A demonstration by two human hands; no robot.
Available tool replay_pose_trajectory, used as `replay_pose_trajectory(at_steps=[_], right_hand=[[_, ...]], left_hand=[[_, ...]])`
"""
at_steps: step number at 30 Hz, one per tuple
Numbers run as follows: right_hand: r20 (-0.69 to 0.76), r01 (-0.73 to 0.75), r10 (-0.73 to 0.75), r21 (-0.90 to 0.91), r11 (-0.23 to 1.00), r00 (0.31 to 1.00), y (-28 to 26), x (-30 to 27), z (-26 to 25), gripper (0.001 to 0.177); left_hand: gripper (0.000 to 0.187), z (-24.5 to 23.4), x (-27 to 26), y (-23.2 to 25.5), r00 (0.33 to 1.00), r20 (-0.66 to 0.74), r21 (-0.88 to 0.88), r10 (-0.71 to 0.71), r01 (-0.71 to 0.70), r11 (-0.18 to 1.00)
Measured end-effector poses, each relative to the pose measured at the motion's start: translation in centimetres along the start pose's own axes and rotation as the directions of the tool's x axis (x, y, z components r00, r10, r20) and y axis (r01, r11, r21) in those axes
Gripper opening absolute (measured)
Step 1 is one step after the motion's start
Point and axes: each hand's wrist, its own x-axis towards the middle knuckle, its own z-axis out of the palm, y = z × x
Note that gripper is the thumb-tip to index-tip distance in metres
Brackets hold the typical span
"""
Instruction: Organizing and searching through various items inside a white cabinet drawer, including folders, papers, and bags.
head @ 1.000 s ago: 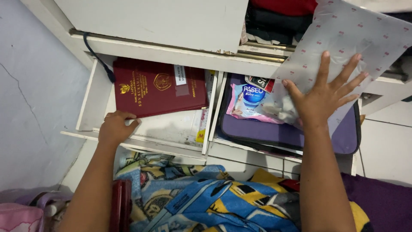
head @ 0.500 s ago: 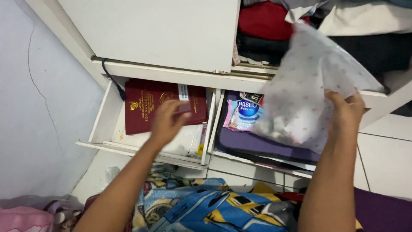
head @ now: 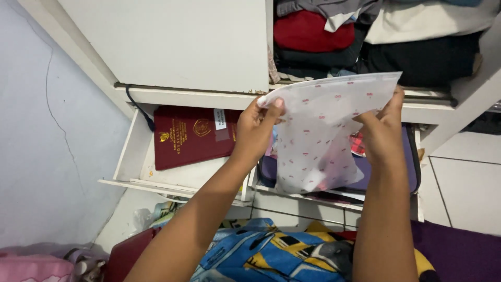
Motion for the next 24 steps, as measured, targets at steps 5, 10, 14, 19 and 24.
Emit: replay_pose_trajectory(at_steps=[5, 10, 14, 19, 24], right_hand=[[0.044, 0.314, -0.369, -0.627, 0.713, 0.928, -4.7, -2.4, 1.5, 0.094], [0.231, 0.483, -0.544, -0.789, 0.381, 0.807, -7.4, -4.6, 4.2, 0.067], [0.404, 0.611, -0.478, -0.656, 0.443, 0.780, -8.7, -5.4, 6.2, 0.028], [0.471, 0.642, -0.442, -0.631, 0.437, 0.764, -9.3, -5.6, 5.9, 0.012], [0.507, 0.608, -0.335, -0.666, 0.433, 0.794, -9.7, -5.4, 5.2, 0.014]], left_hand=[[0.035, -0.1, -1.1, 2.9, 0.997, 0.009, 0.055, -0.072, 0.071, 0.996], [0.032, 0.7, -2.3, 3.3, 0.997, 0.079, -0.014, 0.023, -0.022, 1.000], [0.016, 0.8, -3.4, 3.2, 0.960, 0.263, 0.009, 0.098, -0.104, 0.995], [0.015, 0.0, -3.8, 4.0, 0.869, 0.442, 0.142, 0.225, -0.315, 0.938], [0.027, -0.5, -3.7, 4.8, 0.749, 0.605, 0.292, 0.270, -0.524, 0.800]])
